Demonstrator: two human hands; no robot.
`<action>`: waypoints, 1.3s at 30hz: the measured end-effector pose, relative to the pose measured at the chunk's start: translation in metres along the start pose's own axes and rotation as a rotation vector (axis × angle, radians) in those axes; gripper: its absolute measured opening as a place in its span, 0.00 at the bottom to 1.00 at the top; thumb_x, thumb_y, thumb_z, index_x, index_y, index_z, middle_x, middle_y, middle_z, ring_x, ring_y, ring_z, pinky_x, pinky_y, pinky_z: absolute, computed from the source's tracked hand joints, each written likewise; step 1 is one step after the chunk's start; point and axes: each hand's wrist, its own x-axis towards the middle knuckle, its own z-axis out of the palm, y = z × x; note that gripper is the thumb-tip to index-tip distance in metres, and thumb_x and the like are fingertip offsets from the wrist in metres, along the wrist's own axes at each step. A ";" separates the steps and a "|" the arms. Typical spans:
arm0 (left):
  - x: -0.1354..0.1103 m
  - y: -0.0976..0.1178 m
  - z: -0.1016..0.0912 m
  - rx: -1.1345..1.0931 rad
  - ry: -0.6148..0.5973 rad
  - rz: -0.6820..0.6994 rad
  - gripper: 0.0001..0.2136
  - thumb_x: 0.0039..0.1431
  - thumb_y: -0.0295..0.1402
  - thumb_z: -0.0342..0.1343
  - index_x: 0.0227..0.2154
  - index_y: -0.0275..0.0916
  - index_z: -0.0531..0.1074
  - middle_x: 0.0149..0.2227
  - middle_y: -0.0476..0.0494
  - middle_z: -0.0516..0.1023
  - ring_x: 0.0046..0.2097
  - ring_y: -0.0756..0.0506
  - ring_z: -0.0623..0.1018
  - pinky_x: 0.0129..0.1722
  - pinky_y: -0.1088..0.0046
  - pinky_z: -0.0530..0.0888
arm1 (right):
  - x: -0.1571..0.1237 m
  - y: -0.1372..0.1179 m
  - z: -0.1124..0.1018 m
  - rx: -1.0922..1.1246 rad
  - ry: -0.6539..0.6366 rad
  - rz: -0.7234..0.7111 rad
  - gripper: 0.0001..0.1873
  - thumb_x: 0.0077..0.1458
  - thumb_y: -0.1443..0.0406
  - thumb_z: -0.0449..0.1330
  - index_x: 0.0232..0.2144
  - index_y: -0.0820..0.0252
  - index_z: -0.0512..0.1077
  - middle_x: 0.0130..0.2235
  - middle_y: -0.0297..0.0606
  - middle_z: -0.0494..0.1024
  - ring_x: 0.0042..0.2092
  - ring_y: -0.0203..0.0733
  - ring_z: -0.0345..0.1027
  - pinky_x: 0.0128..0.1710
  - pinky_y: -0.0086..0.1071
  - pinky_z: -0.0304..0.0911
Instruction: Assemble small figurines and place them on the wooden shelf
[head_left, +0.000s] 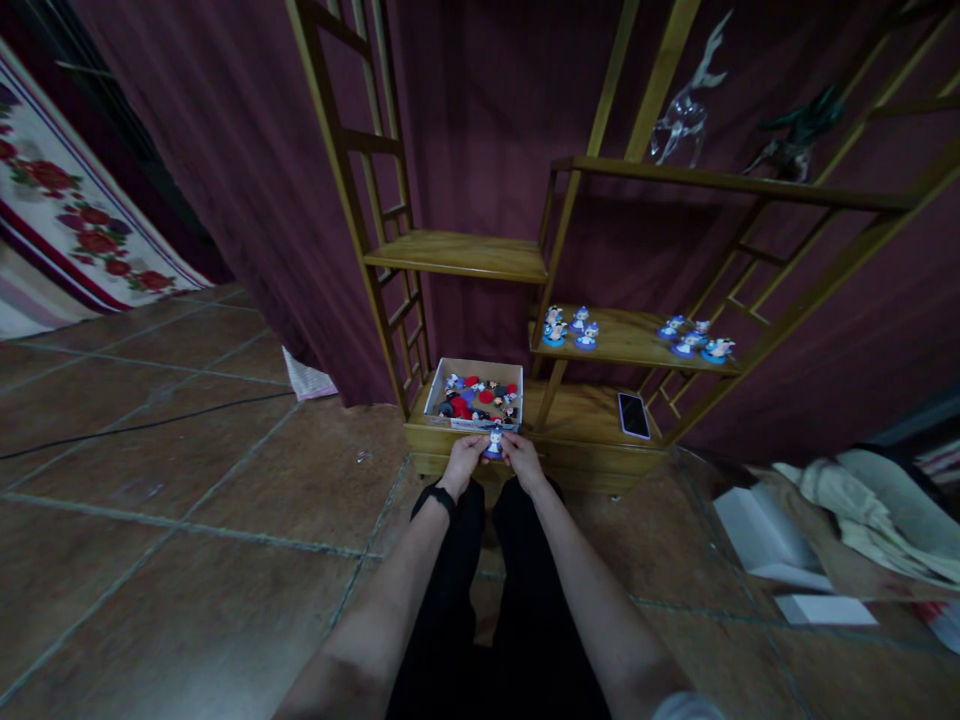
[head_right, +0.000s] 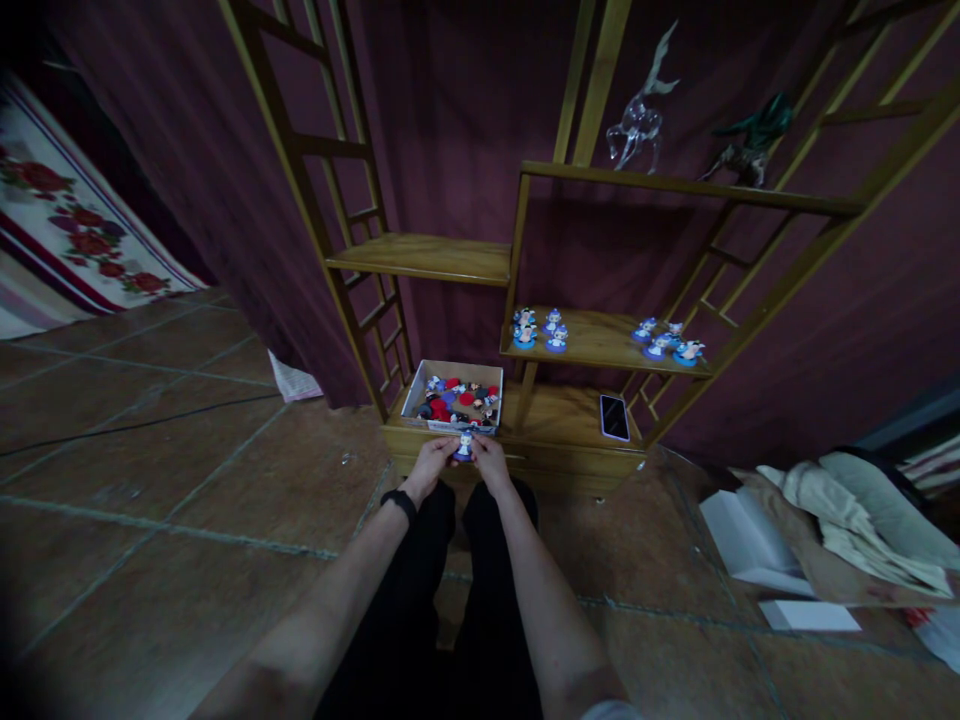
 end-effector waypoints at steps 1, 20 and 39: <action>0.000 0.000 0.000 -0.002 -0.007 -0.001 0.15 0.39 0.42 0.62 0.23 0.32 0.75 0.21 0.44 0.74 0.22 0.53 0.69 0.20 0.78 0.64 | -0.001 -0.001 0.000 0.002 0.001 0.005 0.22 0.44 0.56 0.57 0.40 0.63 0.73 0.15 0.26 0.62 0.17 0.29 0.51 0.17 0.25 0.48; -0.007 0.005 0.002 0.007 -0.062 0.004 0.17 0.37 0.40 0.63 0.31 0.33 0.77 0.24 0.45 0.76 0.24 0.53 0.69 0.21 0.79 0.63 | -0.004 -0.007 -0.002 0.022 -0.139 -0.120 0.16 0.40 0.61 0.59 0.35 0.59 0.75 0.31 0.34 0.76 0.33 0.39 0.66 0.36 0.31 0.61; -0.016 0.019 0.010 0.044 0.025 0.019 0.16 0.38 0.42 0.62 0.26 0.34 0.74 0.22 0.47 0.73 0.24 0.52 0.69 0.22 0.78 0.64 | -0.008 -0.012 0.002 0.058 0.011 -0.015 0.21 0.43 0.52 0.58 0.32 0.63 0.74 0.17 0.29 0.66 0.18 0.29 0.55 0.16 0.23 0.49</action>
